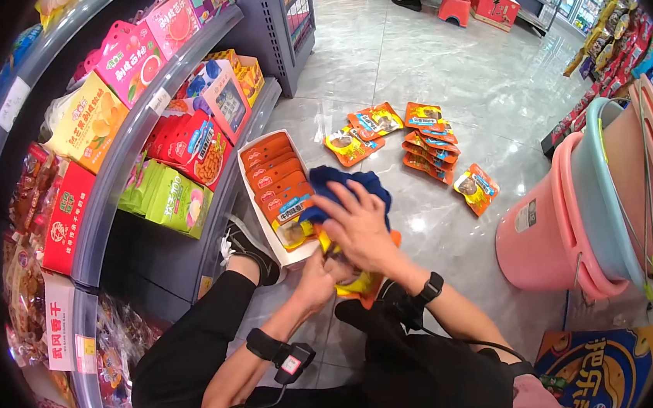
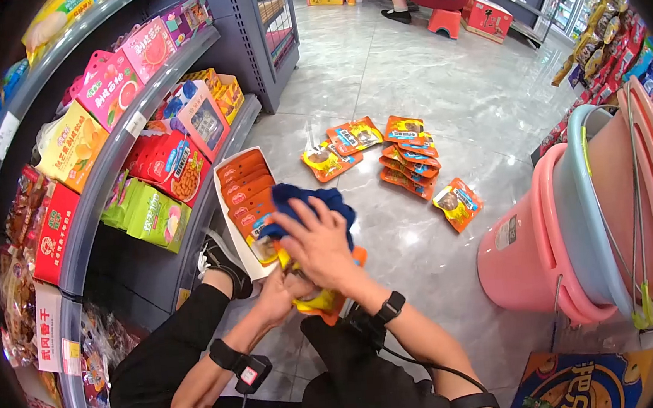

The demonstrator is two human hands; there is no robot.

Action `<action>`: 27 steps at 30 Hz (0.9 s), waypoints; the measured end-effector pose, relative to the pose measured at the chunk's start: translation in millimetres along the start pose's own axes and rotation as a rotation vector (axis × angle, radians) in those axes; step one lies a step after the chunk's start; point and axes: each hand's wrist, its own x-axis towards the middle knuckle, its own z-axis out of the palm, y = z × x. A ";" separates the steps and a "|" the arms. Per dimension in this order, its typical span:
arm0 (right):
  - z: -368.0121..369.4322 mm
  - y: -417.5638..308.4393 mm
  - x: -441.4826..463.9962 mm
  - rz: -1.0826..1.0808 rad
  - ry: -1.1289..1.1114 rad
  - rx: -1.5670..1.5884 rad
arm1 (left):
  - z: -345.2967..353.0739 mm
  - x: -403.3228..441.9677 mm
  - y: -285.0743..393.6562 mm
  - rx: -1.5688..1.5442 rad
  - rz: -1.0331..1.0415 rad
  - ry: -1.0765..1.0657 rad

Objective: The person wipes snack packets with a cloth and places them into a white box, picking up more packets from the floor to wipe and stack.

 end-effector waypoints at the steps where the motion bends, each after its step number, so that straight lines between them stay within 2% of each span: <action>1: 7.1 13.7 1.4 0.102 0.001 0.094 | -0.6 -3.0 -2.9 0.079 0.010 -0.043; 2: 11.9 27.4 0.0 0.205 -0.001 0.190 | -2.0 -4.4 -4.3 0.158 0.016 -0.085; 3: 1.5 29.6 -0.8 0.205 0.001 0.192 | -2.1 -5.6 0.6 0.236 -0.006 -0.092; 5: -25.7 33.1 -3.6 0.624 -0.346 0.613 | -3.1 -2.0 -2.4 0.230 0.035 -0.121; 6: -26.0 41.8 -8.6 0.625 -0.355 0.611 | -3.5 -1.7 -5.7 0.221 0.077 -0.143; 7: -22.1 50.7 -17.4 0.549 -0.263 0.509 | -7.6 -2.5 0.9 0.348 -0.003 -0.185; 8: -20.7 59.0 -21.3 0.463 -0.166 0.409 | -8.4 -2.4 4.0 0.343 -0.006 -0.176; 10: -26.1 73.3 -21.7 0.576 -0.012 0.516 | -10.6 -3.1 10.1 0.316 -0.065 -0.250; 11: -23.0 97.6 -27.7 0.640 0.086 0.586 | -9.5 -5.6 8.9 0.157 -0.031 -0.176; 12: -17.6 118.1 -29.9 0.698 0.187 0.654 | -14.6 -4.1 6.5 0.156 -0.025 -0.170; 13: -46.4 92.1 -19.6 0.767 0.055 0.583 | -22.9 -1.1 4.0 0.057 -0.010 -0.151; 14: -26.9 124.4 -38.5 0.496 0.044 0.115 | -29.6 2.9 3.0 -0.041 0.013 -0.131; 16: -23.7 111.3 -45.1 0.498 0.031 0.550 | -26.0 1.9 11.7 -0.101 0.039 -0.096; 18: -27.1 84.4 -45.7 0.601 -0.221 1.065 | -19.9 3.1 13.7 -0.152 0.125 -0.015; 19: -8.4 81.4 -53.2 0.607 -0.242 1.187 | -18.7 3.2 12.2 -0.191 0.117 -0.021; 22: -6.5 45.0 -43.9 0.573 -0.098 1.379 | -4.6 -0.4 14.7 -0.256 0.095 0.027; 24: -4.7 34.0 -36.1 0.618 -0.033 1.449 | -10.0 3.5 11.5 -0.209 0.065 0.002; 27: -3.3 31.9 -35.4 0.679 0.049 1.499 | 0.4 3.2 22.5 -0.075 0.083 0.102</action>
